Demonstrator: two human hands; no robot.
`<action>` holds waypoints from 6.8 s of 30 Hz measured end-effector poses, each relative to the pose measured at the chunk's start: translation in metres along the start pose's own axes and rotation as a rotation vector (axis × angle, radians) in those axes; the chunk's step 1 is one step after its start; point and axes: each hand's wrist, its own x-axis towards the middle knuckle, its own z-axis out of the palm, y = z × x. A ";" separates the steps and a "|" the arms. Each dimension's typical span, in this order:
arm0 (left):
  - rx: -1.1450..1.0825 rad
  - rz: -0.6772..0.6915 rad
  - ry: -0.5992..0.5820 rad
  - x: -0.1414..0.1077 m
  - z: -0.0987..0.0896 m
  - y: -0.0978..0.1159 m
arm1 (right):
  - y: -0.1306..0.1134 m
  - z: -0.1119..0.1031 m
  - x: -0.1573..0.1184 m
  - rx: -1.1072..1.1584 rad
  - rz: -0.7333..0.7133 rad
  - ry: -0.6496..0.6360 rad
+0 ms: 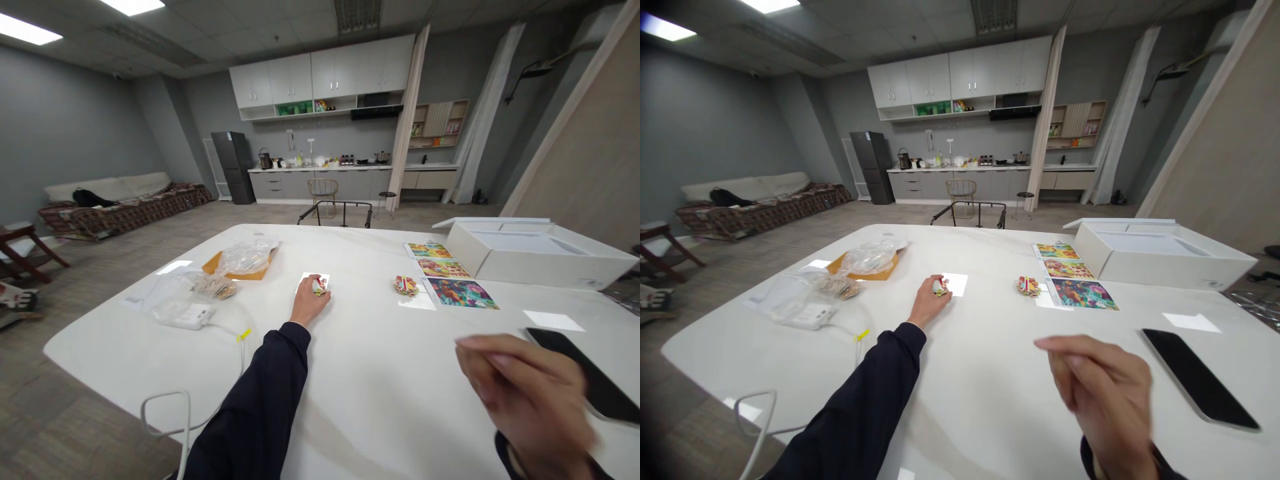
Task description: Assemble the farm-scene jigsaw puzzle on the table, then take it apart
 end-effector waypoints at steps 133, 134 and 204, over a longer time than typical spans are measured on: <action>0.035 0.377 -0.647 -0.065 -0.029 0.100 | 0.139 0.053 0.018 -0.767 -0.067 -0.892; 0.038 0.373 -0.638 -0.065 -0.028 0.100 | 0.138 0.053 0.018 -0.763 -0.064 -0.886; -0.173 0.252 -0.748 -0.071 -0.047 0.098 | 0.124 0.050 0.025 -0.700 0.024 -0.990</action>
